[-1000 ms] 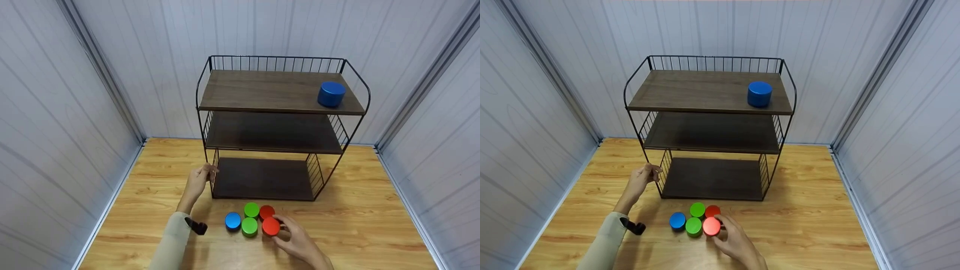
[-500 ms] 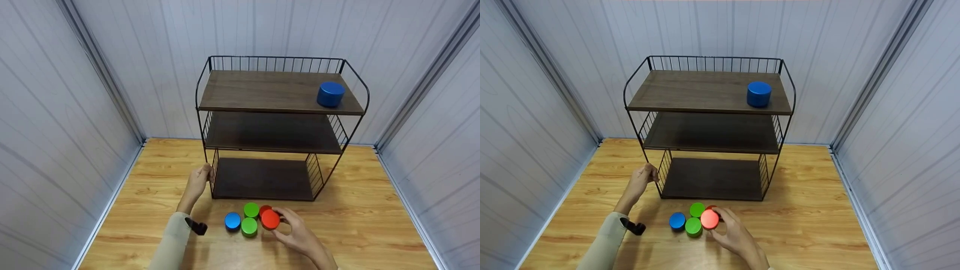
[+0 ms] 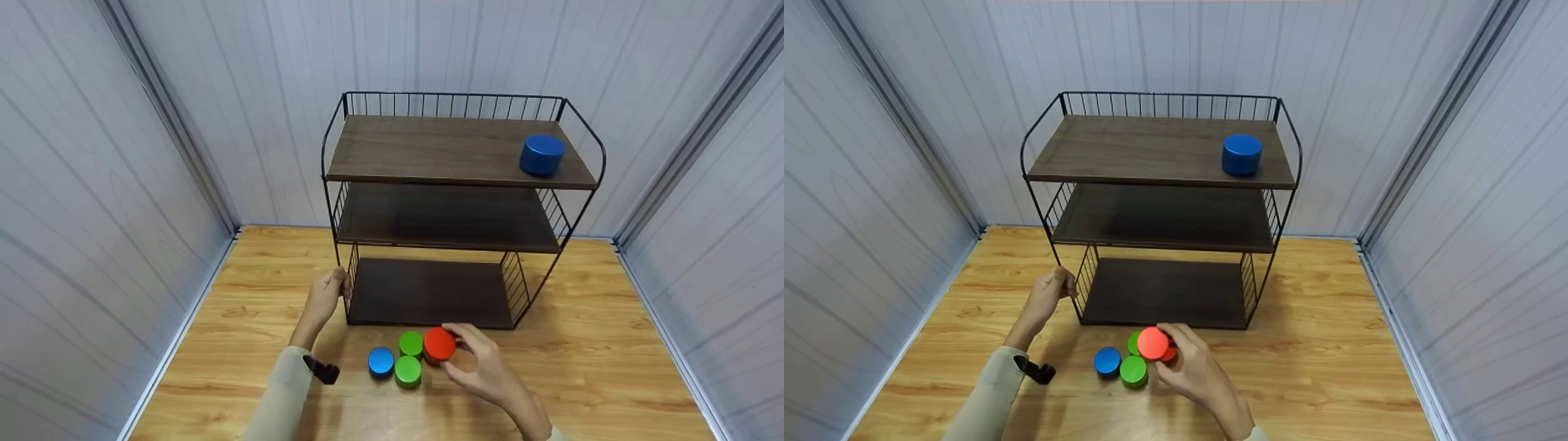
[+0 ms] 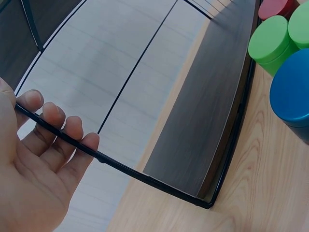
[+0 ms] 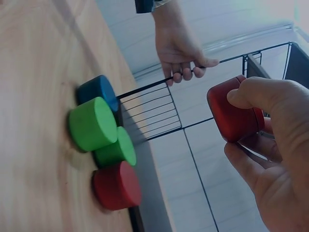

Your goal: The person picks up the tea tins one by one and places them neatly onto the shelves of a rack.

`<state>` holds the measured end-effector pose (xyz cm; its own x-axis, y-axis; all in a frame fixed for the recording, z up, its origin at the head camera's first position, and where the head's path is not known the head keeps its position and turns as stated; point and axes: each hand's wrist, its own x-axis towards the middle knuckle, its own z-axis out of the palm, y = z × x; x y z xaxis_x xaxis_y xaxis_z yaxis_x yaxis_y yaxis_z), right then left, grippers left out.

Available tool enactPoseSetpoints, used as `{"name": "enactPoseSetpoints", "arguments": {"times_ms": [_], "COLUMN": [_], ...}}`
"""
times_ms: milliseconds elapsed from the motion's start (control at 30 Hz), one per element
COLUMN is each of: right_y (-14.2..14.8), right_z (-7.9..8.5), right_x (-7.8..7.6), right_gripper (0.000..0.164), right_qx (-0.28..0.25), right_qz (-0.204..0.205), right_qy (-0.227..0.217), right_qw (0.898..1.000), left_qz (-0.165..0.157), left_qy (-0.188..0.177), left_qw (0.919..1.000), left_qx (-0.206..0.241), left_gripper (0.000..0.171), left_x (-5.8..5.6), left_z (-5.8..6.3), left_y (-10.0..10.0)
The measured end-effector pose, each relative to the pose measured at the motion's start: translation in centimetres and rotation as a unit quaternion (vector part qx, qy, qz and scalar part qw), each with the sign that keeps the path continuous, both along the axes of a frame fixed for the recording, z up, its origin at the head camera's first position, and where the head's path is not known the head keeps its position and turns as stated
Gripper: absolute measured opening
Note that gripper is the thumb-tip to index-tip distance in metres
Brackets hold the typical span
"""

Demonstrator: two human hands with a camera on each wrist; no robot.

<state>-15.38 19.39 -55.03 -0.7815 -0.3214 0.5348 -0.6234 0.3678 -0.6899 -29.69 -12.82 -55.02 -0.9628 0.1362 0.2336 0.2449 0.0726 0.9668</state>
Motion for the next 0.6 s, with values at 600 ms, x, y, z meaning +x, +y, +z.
{"name": "enactPoseSetpoints", "arguments": {"times_ms": [600], "right_y": [-0.7], "right_z": [3.2], "right_x": [-1.1], "right_gripper": [0.069], "right_qx": [-0.009], "right_qz": [-0.018], "right_qy": [0.052], "right_qw": [0.998], "left_qz": [-0.006], "left_qy": [0.006], "left_qw": [0.9999], "left_qx": [-0.015], "left_gripper": [0.053], "left_x": [0.0], "left_z": [-0.2], "left_y": [-0.2]}}
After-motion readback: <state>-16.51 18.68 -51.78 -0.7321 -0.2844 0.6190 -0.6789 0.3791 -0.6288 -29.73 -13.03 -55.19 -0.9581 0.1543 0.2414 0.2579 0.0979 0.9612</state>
